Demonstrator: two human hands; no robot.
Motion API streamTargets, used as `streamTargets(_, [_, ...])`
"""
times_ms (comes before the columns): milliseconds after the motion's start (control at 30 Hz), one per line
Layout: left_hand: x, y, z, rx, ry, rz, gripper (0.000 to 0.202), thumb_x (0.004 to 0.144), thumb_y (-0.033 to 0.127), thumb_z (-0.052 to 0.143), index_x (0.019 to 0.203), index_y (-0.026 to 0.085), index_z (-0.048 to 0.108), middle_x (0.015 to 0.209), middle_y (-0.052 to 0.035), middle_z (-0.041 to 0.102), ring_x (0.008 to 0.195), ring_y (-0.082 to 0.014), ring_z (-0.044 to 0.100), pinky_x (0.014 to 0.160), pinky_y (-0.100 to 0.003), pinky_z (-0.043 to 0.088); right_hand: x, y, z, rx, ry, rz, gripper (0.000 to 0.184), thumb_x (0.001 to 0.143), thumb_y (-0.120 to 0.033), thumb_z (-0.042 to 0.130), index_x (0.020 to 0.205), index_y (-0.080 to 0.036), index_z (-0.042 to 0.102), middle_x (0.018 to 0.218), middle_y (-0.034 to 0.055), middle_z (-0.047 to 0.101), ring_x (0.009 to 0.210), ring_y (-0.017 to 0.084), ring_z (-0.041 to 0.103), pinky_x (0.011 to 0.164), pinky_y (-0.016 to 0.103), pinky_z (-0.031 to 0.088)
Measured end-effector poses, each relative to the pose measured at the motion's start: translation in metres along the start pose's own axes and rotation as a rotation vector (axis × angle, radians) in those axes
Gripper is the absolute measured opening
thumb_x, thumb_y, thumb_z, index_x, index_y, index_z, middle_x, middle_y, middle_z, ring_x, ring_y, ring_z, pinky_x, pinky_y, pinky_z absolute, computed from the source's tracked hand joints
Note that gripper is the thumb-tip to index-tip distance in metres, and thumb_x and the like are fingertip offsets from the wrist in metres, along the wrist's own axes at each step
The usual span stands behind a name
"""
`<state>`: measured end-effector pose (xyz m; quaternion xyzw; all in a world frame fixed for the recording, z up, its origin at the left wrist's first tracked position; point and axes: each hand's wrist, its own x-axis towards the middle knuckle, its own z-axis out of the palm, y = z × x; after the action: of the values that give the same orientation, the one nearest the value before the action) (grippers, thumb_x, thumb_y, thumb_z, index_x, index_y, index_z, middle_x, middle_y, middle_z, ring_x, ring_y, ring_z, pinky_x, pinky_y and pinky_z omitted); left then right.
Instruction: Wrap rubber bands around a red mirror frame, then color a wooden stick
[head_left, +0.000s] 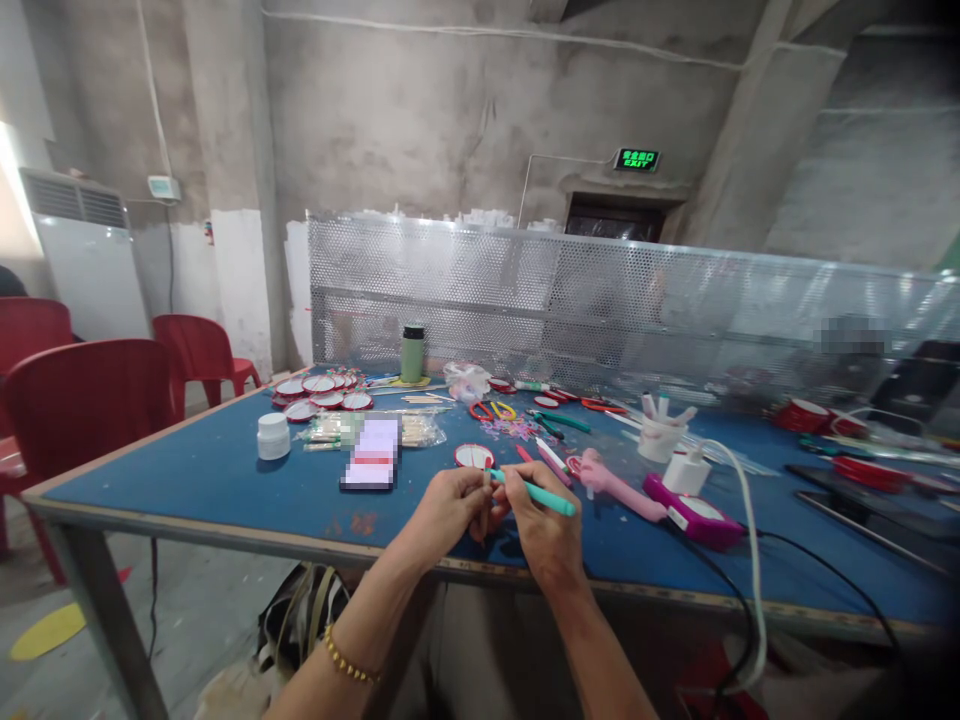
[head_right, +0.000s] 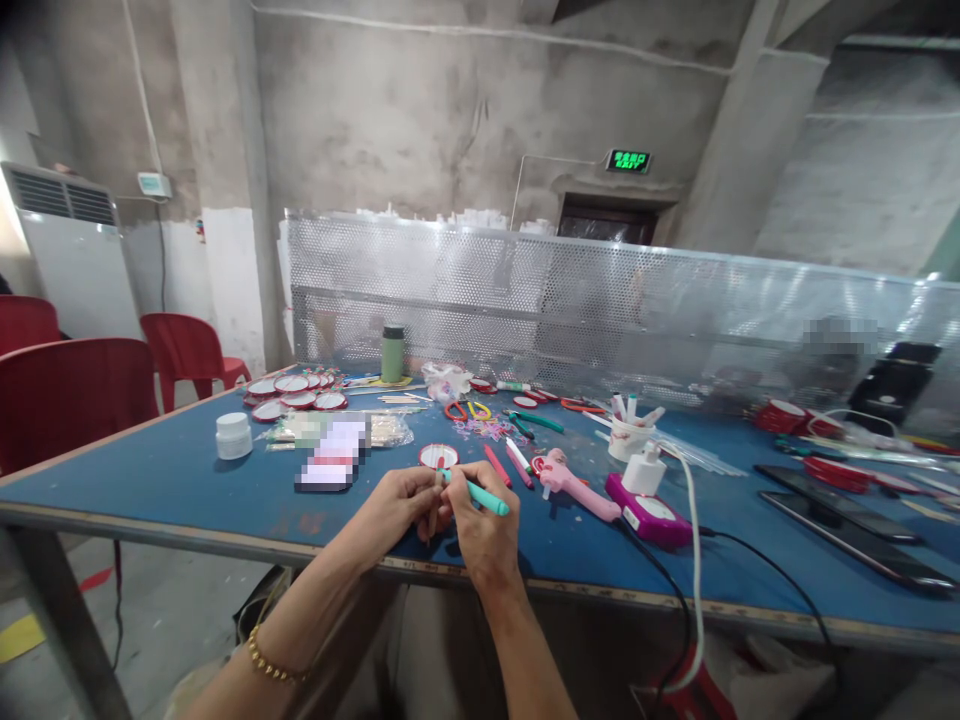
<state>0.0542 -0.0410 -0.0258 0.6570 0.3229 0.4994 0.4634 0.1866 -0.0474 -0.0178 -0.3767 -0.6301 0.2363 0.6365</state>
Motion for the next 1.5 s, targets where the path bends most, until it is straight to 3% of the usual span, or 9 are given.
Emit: streamTargets(1500, [0.0017,-0.0054,-0.0005,0.014,-0.004,0.000,0.032,0.085,0.042,0.056,0.064,0.017,0.052,0.053,0.0014,0.055,0.045,-0.0103,0.051,0.046,-0.020,0.040,0.0003,0.0002,0.0000,0.002,0.000,-0.016,0.023,0.085,-0.039,0.064,0.074,-0.019,0.063,0.060,0.0005,0.069,0.042,0.014,0.063,0.042,0.022,0.053])
